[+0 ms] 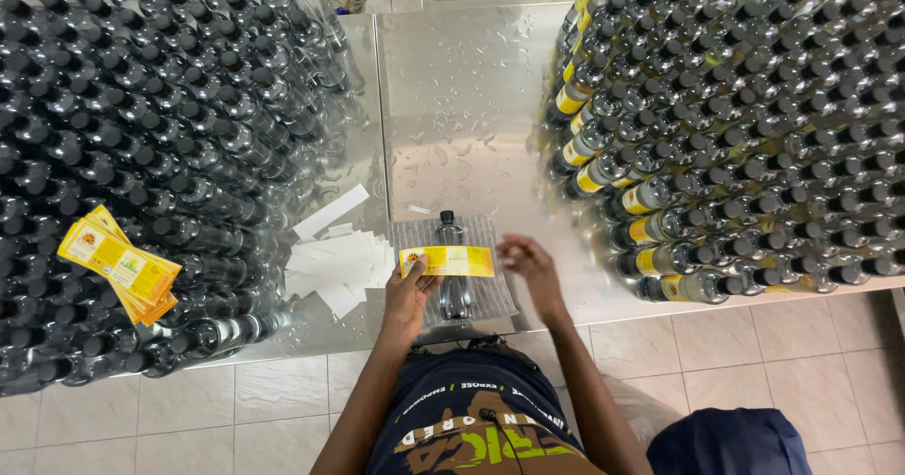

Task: The person labels bottles by hand. The person takes a bottle, peels the backing off a label, applies the label to the bottle, and places the labeled bottle onto a stack on the table.

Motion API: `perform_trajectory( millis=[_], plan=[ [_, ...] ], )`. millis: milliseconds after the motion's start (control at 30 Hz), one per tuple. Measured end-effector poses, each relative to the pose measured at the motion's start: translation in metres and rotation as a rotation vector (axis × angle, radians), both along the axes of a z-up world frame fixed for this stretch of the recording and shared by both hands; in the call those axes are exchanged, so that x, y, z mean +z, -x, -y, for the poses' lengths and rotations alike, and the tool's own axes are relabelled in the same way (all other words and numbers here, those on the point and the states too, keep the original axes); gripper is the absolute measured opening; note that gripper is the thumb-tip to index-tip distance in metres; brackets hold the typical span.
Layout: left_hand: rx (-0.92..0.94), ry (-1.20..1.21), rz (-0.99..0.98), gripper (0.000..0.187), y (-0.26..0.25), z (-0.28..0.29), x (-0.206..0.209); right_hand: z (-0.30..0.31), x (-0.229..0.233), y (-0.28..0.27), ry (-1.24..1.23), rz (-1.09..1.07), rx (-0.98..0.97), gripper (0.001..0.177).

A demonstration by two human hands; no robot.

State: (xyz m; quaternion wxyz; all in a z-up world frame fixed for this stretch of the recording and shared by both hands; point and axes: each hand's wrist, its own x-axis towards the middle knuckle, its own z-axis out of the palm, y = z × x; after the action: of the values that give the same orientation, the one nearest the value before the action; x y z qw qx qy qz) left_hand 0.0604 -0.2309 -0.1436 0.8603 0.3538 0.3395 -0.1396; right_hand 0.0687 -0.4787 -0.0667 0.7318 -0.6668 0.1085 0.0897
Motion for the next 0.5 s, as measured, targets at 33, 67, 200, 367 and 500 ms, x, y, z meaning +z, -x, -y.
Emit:
perform_trajectory(
  millis=[33,67,200,367,500],
  plan=[
    [0.008,-0.012,-0.001,0.056,0.002,0.001,-0.001,-0.005,-0.013,0.011,-0.078,-0.082,0.023,0.042],
    [0.015,-0.026,-0.001,0.056,0.003,0.0,-0.002,-0.01,-0.026,0.021,-0.158,-0.163,0.046,0.05],
    [-0.007,-0.11,-0.038,0.052,0.017,0.005,-0.008,-0.029,-0.058,0.043,-0.22,-0.236,0.228,0.063],
    [-0.046,-0.164,-0.085,0.05,0.028,0.013,-0.015,-0.051,-0.069,0.04,-0.215,-0.36,-0.174,0.051],
    [-0.061,-0.238,-0.066,0.054,0.026,0.02,-0.012,-0.056,-0.069,0.032,-0.05,-0.327,-0.198,0.051]
  ],
)
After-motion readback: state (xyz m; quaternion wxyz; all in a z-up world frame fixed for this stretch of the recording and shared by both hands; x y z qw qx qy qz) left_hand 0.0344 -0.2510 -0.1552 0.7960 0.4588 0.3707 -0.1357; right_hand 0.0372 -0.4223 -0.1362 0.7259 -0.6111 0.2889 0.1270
